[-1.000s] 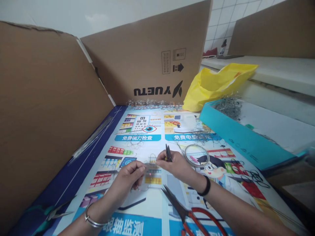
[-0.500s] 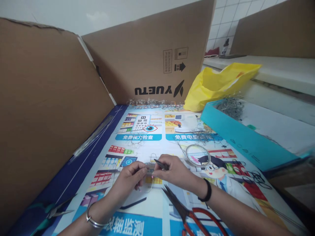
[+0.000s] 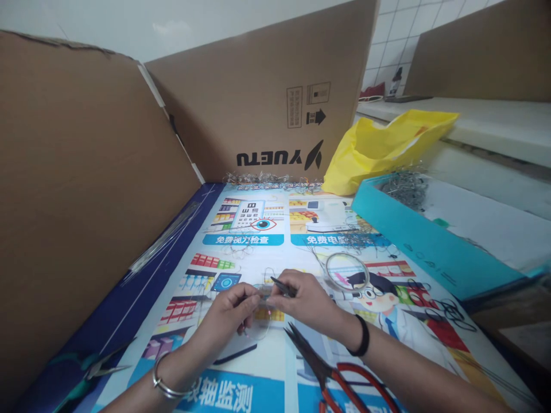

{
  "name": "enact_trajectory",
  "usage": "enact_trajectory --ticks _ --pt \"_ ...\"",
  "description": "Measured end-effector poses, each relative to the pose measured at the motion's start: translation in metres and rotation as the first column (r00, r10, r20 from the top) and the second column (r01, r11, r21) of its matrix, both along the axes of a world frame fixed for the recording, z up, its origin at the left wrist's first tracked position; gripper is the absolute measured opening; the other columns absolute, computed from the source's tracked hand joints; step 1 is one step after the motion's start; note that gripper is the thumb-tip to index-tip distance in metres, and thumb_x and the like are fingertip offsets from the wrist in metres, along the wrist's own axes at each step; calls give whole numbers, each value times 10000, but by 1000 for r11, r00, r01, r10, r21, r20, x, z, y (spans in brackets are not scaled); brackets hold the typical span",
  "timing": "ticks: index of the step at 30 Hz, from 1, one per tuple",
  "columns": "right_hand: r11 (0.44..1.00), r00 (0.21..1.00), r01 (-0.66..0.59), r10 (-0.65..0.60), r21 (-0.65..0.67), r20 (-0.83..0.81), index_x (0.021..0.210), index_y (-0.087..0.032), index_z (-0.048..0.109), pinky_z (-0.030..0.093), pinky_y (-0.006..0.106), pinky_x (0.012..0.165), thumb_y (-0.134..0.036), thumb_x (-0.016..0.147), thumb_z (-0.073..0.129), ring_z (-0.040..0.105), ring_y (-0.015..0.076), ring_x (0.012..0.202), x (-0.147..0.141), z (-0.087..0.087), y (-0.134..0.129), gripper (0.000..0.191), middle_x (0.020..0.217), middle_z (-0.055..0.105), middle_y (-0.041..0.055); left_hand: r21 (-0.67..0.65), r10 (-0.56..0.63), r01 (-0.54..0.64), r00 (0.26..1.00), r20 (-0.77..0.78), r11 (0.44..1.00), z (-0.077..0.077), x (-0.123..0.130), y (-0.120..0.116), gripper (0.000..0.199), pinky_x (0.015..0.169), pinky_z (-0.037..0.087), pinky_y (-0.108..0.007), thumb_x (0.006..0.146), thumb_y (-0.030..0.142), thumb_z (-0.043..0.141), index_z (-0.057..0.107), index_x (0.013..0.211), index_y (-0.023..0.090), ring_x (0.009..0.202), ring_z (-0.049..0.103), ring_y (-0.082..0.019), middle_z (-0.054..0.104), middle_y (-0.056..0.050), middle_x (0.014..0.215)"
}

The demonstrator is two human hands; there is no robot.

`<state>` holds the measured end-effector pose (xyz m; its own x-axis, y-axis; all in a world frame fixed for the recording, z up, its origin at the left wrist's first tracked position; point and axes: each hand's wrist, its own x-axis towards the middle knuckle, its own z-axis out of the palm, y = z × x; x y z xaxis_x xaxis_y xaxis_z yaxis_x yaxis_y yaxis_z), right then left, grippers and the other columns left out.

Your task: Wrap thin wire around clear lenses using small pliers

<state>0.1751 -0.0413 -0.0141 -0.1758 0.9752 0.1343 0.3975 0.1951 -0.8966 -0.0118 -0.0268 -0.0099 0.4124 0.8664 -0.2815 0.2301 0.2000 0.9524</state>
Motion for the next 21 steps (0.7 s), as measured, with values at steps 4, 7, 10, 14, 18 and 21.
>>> enact_trajectory --ticks 4,7,10,14,18,21 --pt "999 998 -4 1 -51 -62 670 -176 601 372 207 574 -297 693 683 525 111 628 2 0 0 148 660 582 -23 -2 24 -24 1000 19 1000 1 1 1 280 403 286 -180 762 438 578 517 708 170 422 379 -65 477 53 482" --pt "998 998 -23 19 -60 -64 664 -177 602 371 204 570 -295 685 688 520 110 631 3 3 0 147 663 578 -25 -7 38 -38 999 15 999 2 1 1 270 412 295 -181 773 432 567 522 723 170 418 375 -63 475 55 473" --pt "998 999 -37 35 -45 -41 644 -176 602 363 204 566 -283 675 697 511 109 630 3 6 0 147 653 558 -28 -6 39 -39 999 16 999 3 1 1 278 416 291 -185 770 438 569 522 726 167 419 379 -64 476 55 470" --pt "999 999 -44 43 -26 -11 631 -169 598 353 207 570 -251 674 697 504 108 628 1 8 1 135 641 537 -30 -6 40 -40 999 19 999 2 2 0 285 409 271 -189 757 444 581 520 725 168 413 371 -65 473 58 468" --pt "999 999 -29 29 -26 14 625 -172 594 345 206 560 -239 670 696 498 107 621 1 7 1 130 634 527 -32 -6 37 -37 999 22 999 0 1 0 281 403 273 -190 758 445 580 523 719 172 404 363 -65 468 60 460" --pt "1000 999 -25 26 -18 39 625 -174 593 343 207 561 -236 669 694 504 109 628 0 6 0 127 638 529 -30 -11 32 -32 999 24 999 0 1 0 284 396 271 -185 763 445 578 523 715 171 399 360 -62 464 61 455"
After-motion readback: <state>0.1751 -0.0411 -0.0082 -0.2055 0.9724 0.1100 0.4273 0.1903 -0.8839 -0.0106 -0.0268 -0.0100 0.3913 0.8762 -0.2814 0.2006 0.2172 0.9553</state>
